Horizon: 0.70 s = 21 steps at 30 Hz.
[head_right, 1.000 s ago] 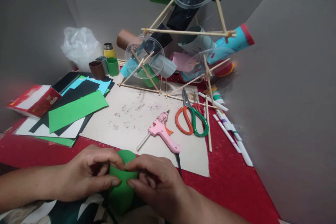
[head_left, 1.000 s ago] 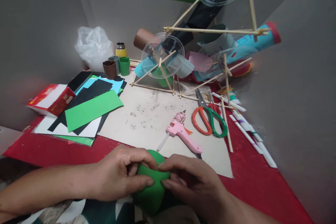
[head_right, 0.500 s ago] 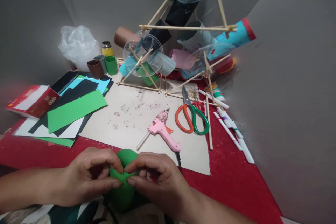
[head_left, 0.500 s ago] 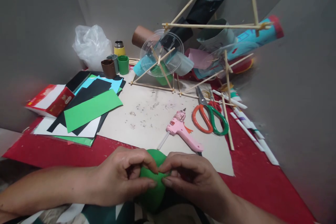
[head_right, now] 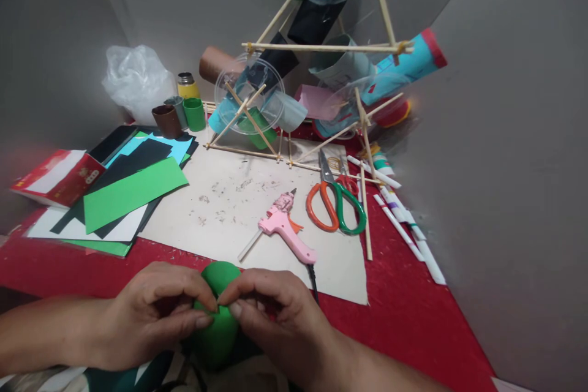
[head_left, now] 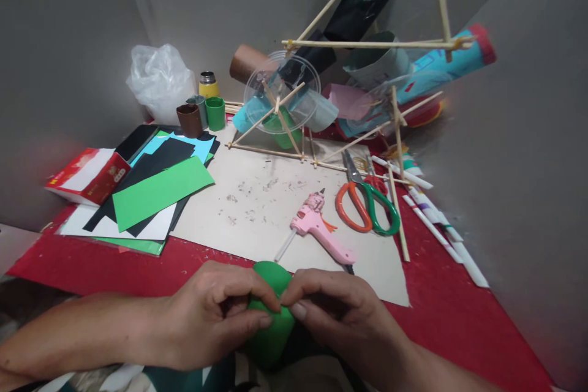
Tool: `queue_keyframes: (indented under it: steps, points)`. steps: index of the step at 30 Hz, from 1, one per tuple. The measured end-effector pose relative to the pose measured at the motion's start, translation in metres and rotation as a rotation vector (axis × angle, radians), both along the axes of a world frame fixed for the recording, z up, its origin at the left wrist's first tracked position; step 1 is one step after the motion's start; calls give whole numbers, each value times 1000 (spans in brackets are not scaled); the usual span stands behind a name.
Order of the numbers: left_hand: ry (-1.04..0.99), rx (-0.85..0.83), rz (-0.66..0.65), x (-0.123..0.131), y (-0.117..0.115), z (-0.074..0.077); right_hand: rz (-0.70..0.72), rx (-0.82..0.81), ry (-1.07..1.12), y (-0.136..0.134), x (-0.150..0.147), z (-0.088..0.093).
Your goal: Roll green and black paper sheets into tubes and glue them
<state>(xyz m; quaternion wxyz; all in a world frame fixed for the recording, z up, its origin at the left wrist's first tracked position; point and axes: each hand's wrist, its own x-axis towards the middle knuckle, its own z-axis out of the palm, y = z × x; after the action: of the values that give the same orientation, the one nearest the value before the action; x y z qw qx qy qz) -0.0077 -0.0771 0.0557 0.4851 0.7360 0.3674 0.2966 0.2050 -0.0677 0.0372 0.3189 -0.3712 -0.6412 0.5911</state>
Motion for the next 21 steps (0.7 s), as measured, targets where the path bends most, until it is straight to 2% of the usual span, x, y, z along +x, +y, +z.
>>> queue_keyframes:
  steps: [6,11,16,21]
  points:
    - [43,206,40,-1,-3,-6,14,-61,44,-4,-1,-1]
    - [100,281,-31,-1,-1,-3,33,-46,45,-4,0,1]
    - [54,383,-71,-1,1,-1,27,-106,58,-3,-1,2]
    - [37,434,-59,1,1,-2,21,-147,64,-3,-2,2]
